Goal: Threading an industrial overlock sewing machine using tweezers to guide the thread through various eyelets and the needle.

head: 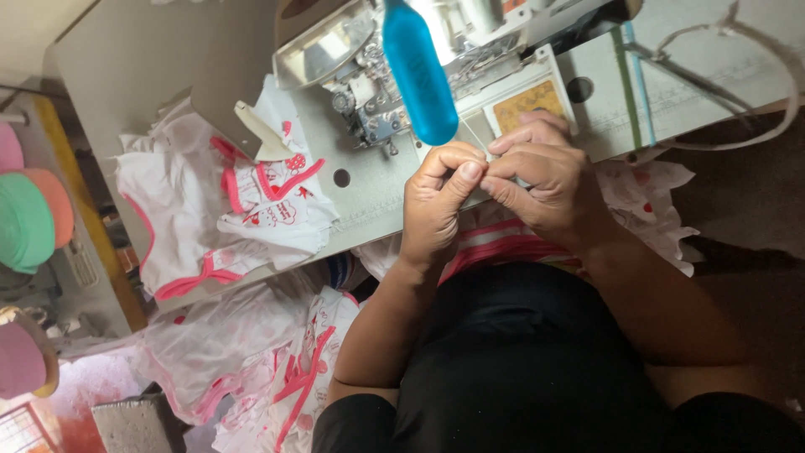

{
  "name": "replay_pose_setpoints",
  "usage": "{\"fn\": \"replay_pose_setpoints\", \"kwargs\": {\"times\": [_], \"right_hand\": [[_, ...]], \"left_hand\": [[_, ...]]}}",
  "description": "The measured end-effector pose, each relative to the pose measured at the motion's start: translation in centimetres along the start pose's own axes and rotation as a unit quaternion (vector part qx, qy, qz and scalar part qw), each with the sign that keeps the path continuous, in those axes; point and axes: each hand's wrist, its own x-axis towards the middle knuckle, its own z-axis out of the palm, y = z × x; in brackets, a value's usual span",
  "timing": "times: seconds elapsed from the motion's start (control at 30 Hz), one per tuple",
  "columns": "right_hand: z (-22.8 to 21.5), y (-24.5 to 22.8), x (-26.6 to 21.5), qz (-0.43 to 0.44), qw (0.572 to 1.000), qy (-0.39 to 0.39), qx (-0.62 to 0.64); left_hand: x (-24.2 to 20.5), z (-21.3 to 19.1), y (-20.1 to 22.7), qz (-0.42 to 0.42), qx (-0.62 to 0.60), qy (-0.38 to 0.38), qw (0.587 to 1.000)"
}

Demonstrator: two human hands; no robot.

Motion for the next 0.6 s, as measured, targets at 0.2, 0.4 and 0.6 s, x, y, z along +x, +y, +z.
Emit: {"fn": "replay_pose_setpoints", "kwargs": {"times": [0.2, 0.4, 0.6], "right_hand": [[-1.2, 2.7, -0.9, -0.003, 1.0, -0.001, -0.023], [-9.8, 7.2, -3.9, 0.038, 0.918, 0.033, -0.394], [-12.1, 8.6, -6.6, 0.149, 0.878, 0.006, -0.455]], "left_hand": [[0.2, 0.2, -0.4, 0.021, -0.022, -0.011, 0.999], [0.1, -0.3, 2.1, 0.009, -0.017, 0.011, 1.0], [0.1, -1.2, 0.4, -0.077, -0.111, 0.076, 0.988]]}}
